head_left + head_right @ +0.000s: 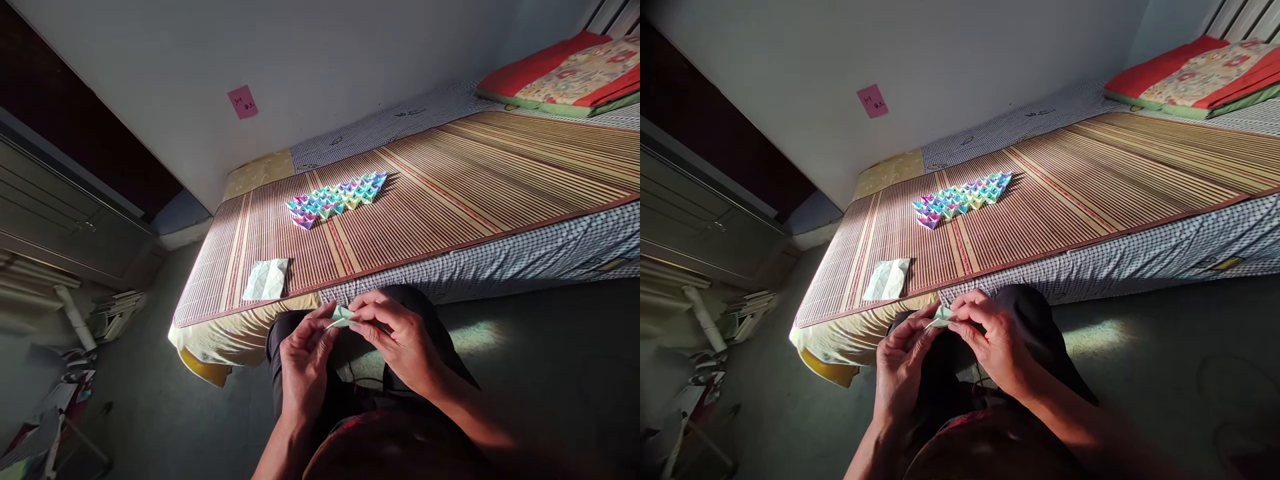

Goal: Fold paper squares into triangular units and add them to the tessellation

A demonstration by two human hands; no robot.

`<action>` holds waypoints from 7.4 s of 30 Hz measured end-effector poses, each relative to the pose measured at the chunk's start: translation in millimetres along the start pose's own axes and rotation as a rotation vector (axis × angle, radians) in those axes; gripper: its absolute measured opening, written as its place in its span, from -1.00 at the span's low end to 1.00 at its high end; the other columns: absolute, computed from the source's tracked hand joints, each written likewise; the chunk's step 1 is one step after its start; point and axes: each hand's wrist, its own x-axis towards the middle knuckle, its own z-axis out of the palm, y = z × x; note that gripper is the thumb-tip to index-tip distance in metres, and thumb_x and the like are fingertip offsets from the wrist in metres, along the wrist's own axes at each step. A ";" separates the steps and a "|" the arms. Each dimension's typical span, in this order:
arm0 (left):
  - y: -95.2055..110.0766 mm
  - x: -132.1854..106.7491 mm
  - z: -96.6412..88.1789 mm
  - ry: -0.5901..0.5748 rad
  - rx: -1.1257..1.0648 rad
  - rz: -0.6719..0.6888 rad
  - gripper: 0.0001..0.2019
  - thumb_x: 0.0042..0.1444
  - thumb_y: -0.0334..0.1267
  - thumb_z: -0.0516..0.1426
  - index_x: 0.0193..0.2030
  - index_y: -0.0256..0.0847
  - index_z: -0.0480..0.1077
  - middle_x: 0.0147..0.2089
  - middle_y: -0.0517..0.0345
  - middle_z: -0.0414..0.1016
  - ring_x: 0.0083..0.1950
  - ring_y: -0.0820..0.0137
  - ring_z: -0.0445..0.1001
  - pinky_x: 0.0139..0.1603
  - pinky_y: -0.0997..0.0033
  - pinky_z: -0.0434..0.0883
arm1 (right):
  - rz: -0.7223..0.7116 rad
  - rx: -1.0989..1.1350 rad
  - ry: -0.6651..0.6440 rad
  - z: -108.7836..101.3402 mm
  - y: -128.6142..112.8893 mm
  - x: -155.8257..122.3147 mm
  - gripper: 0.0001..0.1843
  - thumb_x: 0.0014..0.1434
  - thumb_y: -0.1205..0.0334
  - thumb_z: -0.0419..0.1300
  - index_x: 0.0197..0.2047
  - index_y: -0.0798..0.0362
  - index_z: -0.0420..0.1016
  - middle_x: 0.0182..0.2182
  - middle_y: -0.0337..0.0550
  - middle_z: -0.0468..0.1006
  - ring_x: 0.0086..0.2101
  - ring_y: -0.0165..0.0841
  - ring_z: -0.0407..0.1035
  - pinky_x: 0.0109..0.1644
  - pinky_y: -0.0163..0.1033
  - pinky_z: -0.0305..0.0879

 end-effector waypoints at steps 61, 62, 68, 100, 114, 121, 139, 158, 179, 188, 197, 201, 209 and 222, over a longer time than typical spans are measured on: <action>-7.0 -5.9 14.7 0.132 0.126 0.086 -0.79 0.13 -0.18 0.34 -0.10 -0.13 0.64 -0.33 0.17 0.52 -0.29 0.40 0.46 -0.24 0.48 0.43 | 0.343 0.119 -0.015 10.1 -7.7 -2.9 -0.83 0.31 0.13 0.24 -0.27 0.04 0.54 -0.46 -0.23 0.53 -0.43 -0.37 0.42 -0.35 -0.31 0.37; -6.9 -5.6 14.3 0.129 0.113 0.067 -0.74 0.12 -0.18 0.35 -0.05 -0.13 0.62 -0.34 0.18 0.52 -0.30 0.41 0.46 -0.24 0.48 0.44 | 0.340 0.109 -0.021 9.6 -8.4 -2.3 -0.81 0.31 0.13 0.23 -0.29 0.04 0.52 -0.47 -0.24 0.52 -0.43 -0.38 0.41 -0.34 -0.32 0.36; -0.8 1.4 7.7 -0.031 0.216 -0.046 -0.83 0.11 -0.17 0.34 -0.29 -0.25 0.60 -0.42 0.14 0.49 -0.36 0.40 0.40 -0.32 0.47 0.35 | 0.312 0.025 -0.107 2.9 -12.8 1.1 -0.81 0.32 0.18 0.17 -0.33 0.02 0.47 -0.49 -0.26 0.47 -0.44 -0.40 0.37 -0.40 -0.36 0.27; -4.6 6.8 4.3 -0.085 0.123 -0.131 -0.72 0.14 -0.05 0.32 -0.38 -0.24 0.49 -0.43 0.22 0.34 -0.36 0.46 0.18 -0.29 0.48 0.21 | 0.386 0.033 -0.296 -11.3 -14.3 7.0 -0.72 0.29 0.15 0.20 -0.44 0.03 0.33 -0.56 -0.34 0.31 -0.52 -0.45 0.18 -0.45 -0.32 0.12; -1.6 7.3 5.3 -0.200 0.031 -0.254 -0.68 0.05 -0.07 0.37 -0.49 -0.27 0.49 -0.54 0.21 0.33 -0.45 0.48 0.19 -0.39 0.47 0.16 | 0.406 0.068 -0.326 -12.6 -1.3 4.5 -0.56 0.36 -0.02 0.13 -0.50 0.02 0.24 -0.61 -0.37 0.18 -0.56 -0.46 0.08 -0.48 -0.29 0.01; -15.7 8.2 8.6 -0.135 -0.116 -0.266 -0.69 0.11 -0.09 0.33 -0.48 -0.27 0.47 -0.54 0.20 0.40 -0.46 0.48 0.25 -0.35 0.46 0.20 | 0.495 0.137 -0.202 -2.4 3.0 2.9 -0.44 0.37 -0.16 0.07 -0.56 -0.01 0.24 -0.67 -0.31 0.28 -0.60 -0.42 0.21 -0.48 -0.27 0.14; -16.8 7.4 12.2 0.066 -0.416 -0.297 -0.71 -0.07 -0.18 0.44 -0.47 -0.28 0.47 -0.52 0.26 0.33 -0.46 0.54 0.21 -0.34 0.53 0.24 | 0.329 -0.007 -0.339 9.7 2.9 -10.9 -0.68 0.40 0.14 0.09 -0.42 0.02 0.26 -0.55 -0.35 0.22 -0.49 -0.43 0.15 -0.37 -0.30 0.10; -10.0 7.8 16.5 -0.043 -0.257 -0.292 -0.66 0.01 -0.06 0.39 -0.47 -0.27 0.43 -0.57 0.22 0.37 -0.55 0.56 0.12 -0.48 0.51 0.06 | 0.316 0.070 -0.229 0.3 -2.0 1.4 -0.58 0.40 0.05 0.07 -0.48 0.00 0.17 -0.59 -0.38 0.15 -0.54 -0.45 0.07 -0.44 -0.31 0.07; -19.9 8.0 18.3 -0.113 -0.688 -0.402 -0.78 0.12 -0.26 0.37 -0.38 -0.26 0.42 -0.36 0.21 0.39 -0.31 0.47 0.38 -0.23 0.46 0.37 | 0.479 0.412 -0.190 2.6 -0.4 -1.0 -0.61 0.29 -0.12 0.22 -0.35 0.03 0.39 -0.56 -0.35 0.30 -0.52 -0.44 0.22 -0.42 -0.31 0.19; -19.0 5.8 17.2 -0.158 -0.632 -0.359 -0.80 0.16 -0.20 0.34 -0.36 -0.24 0.46 -0.36 0.17 0.46 -0.30 0.43 0.44 -0.19 0.41 0.38 | 0.476 0.442 -0.202 2.0 -1.8 -0.8 -0.64 0.32 -0.08 0.19 -0.36 0.01 0.38 -0.52 -0.31 0.32 -0.49 -0.40 0.25 -0.39 -0.29 0.24; -28.4 2.7 20.9 -0.041 -0.635 -0.452 -0.79 0.03 -0.23 0.42 -0.36 -0.27 0.51 -0.29 0.09 0.56 -0.24 0.38 0.50 -0.18 0.41 0.44 | 0.088 -0.010 -0.055 11.4 8.2 -9.5 -0.71 0.31 0.44 0.08 0.00 -0.05 0.48 -0.22 -0.18 0.52 -0.24 -0.33 0.46 -0.09 -0.23 0.43; -28.2 -0.7 25.1 -0.026 -0.660 -0.519 -0.75 0.02 -0.23 0.42 -0.23 -0.33 0.59 -0.22 -0.03 0.63 -0.21 0.29 0.58 -0.11 0.30 0.49 | -0.044 -0.068 -0.006 16.5 16.4 -11.4 -0.60 0.28 0.55 0.04 0.01 -0.08 0.51 -0.21 -0.17 0.49 -0.18 -0.31 0.46 -0.05 -0.20 0.43; -16.7 -3.9 28.9 -0.026 -0.617 -0.421 -0.79 0.15 -0.18 0.35 -0.23 -0.33 0.63 -0.29 0.01 0.60 -0.26 0.36 0.54 -0.12 0.36 0.49 | -0.100 -0.074 0.068 19.5 14.0 -4.4 -0.59 0.23 0.60 0.06 -0.10 -0.07 0.56 -0.24 -0.17 0.47 -0.17 -0.31 0.46 -0.09 -0.25 0.44; -26.5 5.6 12.7 0.035 -0.207 -0.219 -0.71 0.03 -0.13 0.41 -0.15 -0.26 0.67 -0.36 0.11 0.59 -0.39 0.49 0.43 -0.23 0.49 0.42 | 0.244 0.057 -0.100 -0.1 10.7 -3.1 -0.78 0.39 0.21 0.11 -0.02 0.02 0.55 -0.23 -0.11 0.62 -0.20 -0.28 0.51 -0.08 -0.21 0.44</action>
